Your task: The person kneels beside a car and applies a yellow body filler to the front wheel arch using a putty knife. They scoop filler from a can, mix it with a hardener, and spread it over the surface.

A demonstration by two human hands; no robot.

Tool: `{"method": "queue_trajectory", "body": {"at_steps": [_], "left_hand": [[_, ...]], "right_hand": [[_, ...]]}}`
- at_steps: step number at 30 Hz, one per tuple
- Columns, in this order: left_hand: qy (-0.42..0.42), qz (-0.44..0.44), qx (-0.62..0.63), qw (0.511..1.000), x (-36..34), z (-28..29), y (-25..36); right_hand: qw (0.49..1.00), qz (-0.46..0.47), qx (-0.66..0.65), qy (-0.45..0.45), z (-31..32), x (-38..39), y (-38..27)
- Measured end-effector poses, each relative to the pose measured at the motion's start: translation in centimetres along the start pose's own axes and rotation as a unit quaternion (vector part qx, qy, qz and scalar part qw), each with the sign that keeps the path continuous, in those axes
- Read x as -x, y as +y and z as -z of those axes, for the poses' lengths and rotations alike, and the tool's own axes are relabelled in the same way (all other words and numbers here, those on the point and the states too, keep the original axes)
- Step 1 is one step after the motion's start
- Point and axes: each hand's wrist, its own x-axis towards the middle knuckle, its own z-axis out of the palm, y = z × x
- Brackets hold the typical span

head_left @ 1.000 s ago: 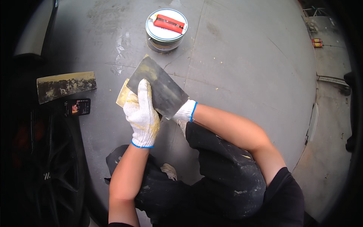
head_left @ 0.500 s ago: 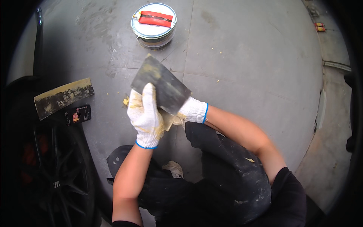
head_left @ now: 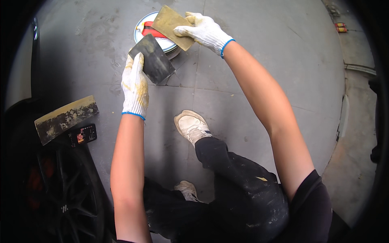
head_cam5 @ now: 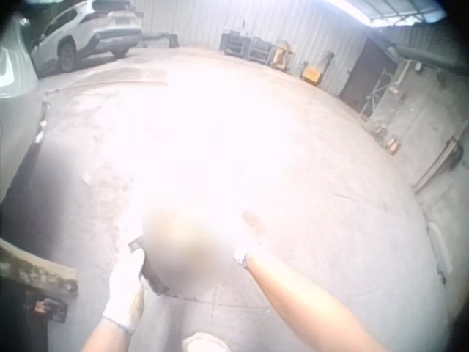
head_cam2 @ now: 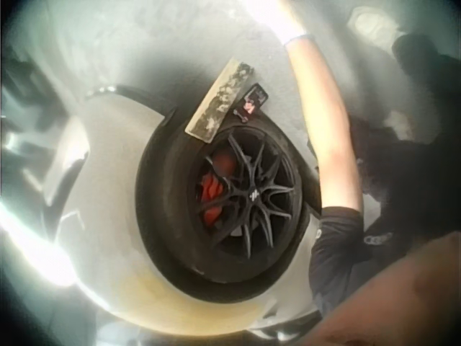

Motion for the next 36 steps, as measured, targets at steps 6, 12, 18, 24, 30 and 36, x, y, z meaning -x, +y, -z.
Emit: {"method": "queue_trajectory", "body": {"at_steps": [6, 12, 18, 24, 30, 36], "left_hand": [[0.000, 0.021, 0.054, 0.998, 0.0, -1.8, -0.1], [0.039, 0.008, 0.047, 0.998, 0.5, -3.7, 1.1], [0.054, 0.097, 0.289, 0.951, -0.7, -2.7, 3.8], [-0.071, 0.025, 0.220, 0.973, 6.7, -5.3, 2.6], [-0.167, 0.241, 0.209, 0.933, 14.1, -13.0, -5.1], [-0.168, 0.431, 0.260, 0.847, 15.4, -17.8, -14.4]], "right_hand": [[0.984, -0.013, 0.174, -0.046, -2.1, -0.9, -0.9], [0.974, 0.044, 0.220, -0.021, -2.2, -0.2, -1.5], [0.992, -0.027, 0.124, -0.025, -1.5, -1.0, -2.5], [0.997, -0.006, 0.071, 0.041, 3.9, 5.0, 2.1], [0.957, -0.236, -0.147, 0.081, 10.7, 17.8, 16.2], [0.924, -0.341, -0.113, 0.130, 13.1, 24.8, 24.2]]}}
